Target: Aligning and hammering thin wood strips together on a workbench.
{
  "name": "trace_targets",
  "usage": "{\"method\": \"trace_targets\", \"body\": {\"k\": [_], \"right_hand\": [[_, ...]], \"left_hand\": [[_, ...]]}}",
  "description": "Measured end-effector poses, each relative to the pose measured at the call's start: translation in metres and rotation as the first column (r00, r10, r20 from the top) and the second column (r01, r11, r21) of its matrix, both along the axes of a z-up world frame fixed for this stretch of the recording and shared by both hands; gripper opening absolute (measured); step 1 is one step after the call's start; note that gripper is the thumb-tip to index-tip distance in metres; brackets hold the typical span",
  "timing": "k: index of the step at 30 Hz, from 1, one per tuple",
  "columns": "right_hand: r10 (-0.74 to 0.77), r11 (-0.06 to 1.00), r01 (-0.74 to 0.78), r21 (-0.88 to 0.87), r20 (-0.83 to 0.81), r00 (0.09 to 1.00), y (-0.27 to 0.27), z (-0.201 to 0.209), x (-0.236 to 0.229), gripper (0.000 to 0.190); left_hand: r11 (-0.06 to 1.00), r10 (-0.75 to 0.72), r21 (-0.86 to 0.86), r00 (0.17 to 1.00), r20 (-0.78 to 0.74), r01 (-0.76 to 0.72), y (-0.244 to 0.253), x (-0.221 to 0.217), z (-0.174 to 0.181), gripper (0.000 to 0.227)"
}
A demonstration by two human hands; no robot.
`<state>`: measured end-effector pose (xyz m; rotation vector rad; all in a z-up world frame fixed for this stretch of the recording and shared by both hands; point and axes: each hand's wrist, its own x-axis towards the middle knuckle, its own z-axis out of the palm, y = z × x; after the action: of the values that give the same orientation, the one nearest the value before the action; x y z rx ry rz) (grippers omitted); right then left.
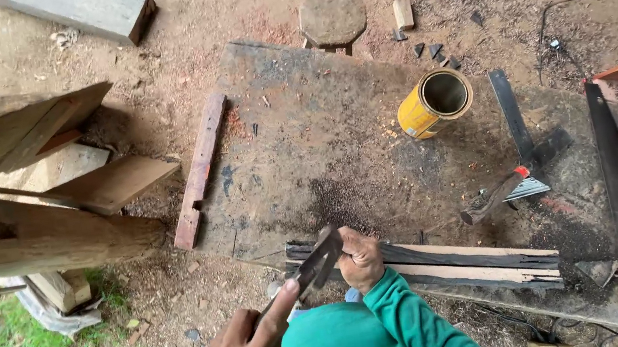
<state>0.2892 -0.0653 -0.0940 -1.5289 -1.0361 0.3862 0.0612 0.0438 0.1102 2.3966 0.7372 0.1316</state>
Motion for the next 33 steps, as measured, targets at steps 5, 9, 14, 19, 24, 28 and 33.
{"method": "trace_targets", "body": {"k": [5,9,14,19,24,28,33], "right_hand": [[0.118,0.991,-0.103,0.083,-0.196,0.974,-0.01,-0.02,0.0,0.033],[0.014,1.0,-0.013,-0.019,0.065,0.998,-0.002,-0.006,0.0,0.028],[0.018,0.998,-0.016,-0.063,0.028,0.999,-0.003,0.003,-0.005,0.022],[0.193,0.981,-0.195,-0.019,0.274,0.942,0.006,0.019,-0.002,0.032],[-0.077,0.997,0.075,-0.018,-0.325,0.943,-0.001,0.005,0.011,0.02],[0.001,1.0,-0.003,-0.005,-0.322,0.947,0.002,0.016,0.007,0.013],[0.061,0.998,-0.063,-0.009,-0.138,0.989,0.003,0.011,0.003,0.008]], "left_hand": [[0.97,0.109,-0.231,0.987,0.114,-0.081,-0.015,-0.019,-0.052,0.052],[0.989,0.048,-0.13,0.989,-0.138,-0.066,-0.007,0.007,-0.02,0.077],[0.952,0.245,-0.209,0.966,0.088,-0.223,-0.012,0.002,-0.012,0.072],[0.88,0.425,-0.331,0.877,0.223,-0.342,-0.017,0.001,-0.026,0.069],[0.825,0.502,-0.425,0.828,0.25,-0.372,-0.027,-0.014,-0.049,0.063],[0.804,0.529,-0.438,0.82,0.218,-0.402,-0.025,-0.025,-0.061,0.063],[0.781,0.555,-0.449,0.812,0.178,-0.435,-0.031,-0.03,-0.067,0.062]]}}
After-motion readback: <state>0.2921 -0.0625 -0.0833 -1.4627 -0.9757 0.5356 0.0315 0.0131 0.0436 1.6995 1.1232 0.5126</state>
